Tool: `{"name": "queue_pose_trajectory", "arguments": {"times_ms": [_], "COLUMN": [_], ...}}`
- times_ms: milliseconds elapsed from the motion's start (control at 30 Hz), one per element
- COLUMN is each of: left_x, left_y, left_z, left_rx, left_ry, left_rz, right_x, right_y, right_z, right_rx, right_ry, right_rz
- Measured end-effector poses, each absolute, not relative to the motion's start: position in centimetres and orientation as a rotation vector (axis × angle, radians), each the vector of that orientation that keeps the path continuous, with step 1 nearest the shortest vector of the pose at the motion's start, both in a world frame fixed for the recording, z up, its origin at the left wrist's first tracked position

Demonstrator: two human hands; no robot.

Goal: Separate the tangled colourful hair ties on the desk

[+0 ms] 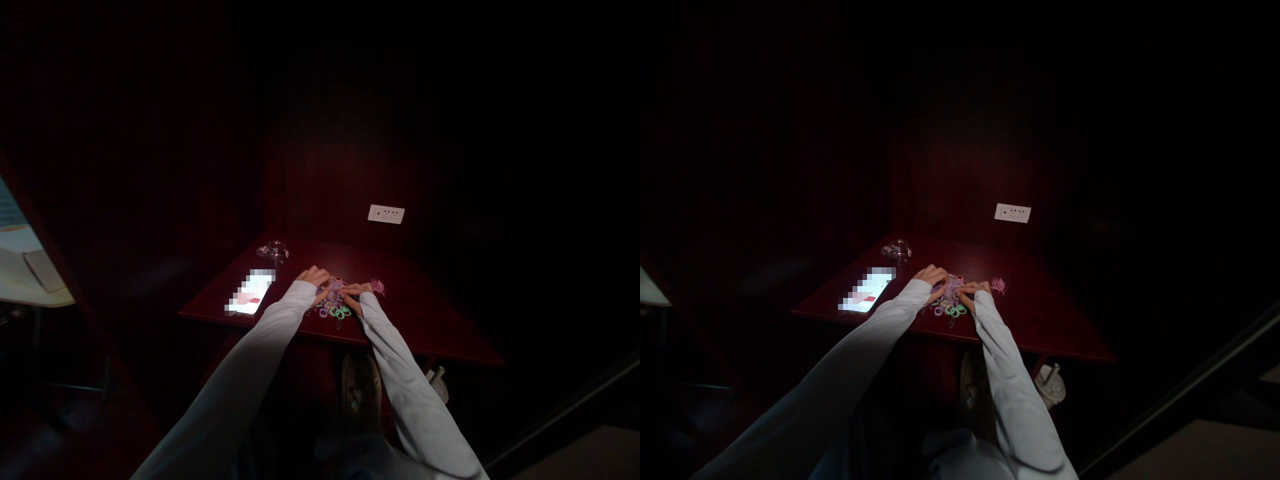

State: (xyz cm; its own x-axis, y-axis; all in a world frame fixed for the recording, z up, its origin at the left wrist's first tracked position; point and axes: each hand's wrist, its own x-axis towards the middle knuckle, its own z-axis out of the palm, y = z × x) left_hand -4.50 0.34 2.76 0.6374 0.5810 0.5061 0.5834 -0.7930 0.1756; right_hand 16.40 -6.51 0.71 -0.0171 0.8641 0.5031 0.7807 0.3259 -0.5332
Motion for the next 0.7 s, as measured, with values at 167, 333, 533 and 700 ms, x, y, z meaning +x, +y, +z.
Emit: {"name": "queue_pose_trajectory", "arguments": {"times_ms": [167,333,533,700], "left_x": [-4.42,-4.25,-4.08,-4.10], "left_y": [0.04,0.33,0.58,0.82], "left_z": [2.95,2.82,2.79,2.62], "left_rx": [-2.850,-2.857,-2.850,-2.831], "left_ry": [-0.890,-0.880,-0.888,-0.952], "left_rz": [-0.787,-0.729,-0.741,-0.775], "right_x": [16.46,16.50,16.35,16.55], "right_y": [-6.05,-5.76,-5.81,-5.46], "right_z": [0.66,0.56,0.45,0.23], "right_rx": [-1.462,-1.464,-1.478,-1.478], "right_ry": [-1.802,-1.814,-1.813,-1.799], "right_rz": [0.122,0.106,0.107,0.101]}}
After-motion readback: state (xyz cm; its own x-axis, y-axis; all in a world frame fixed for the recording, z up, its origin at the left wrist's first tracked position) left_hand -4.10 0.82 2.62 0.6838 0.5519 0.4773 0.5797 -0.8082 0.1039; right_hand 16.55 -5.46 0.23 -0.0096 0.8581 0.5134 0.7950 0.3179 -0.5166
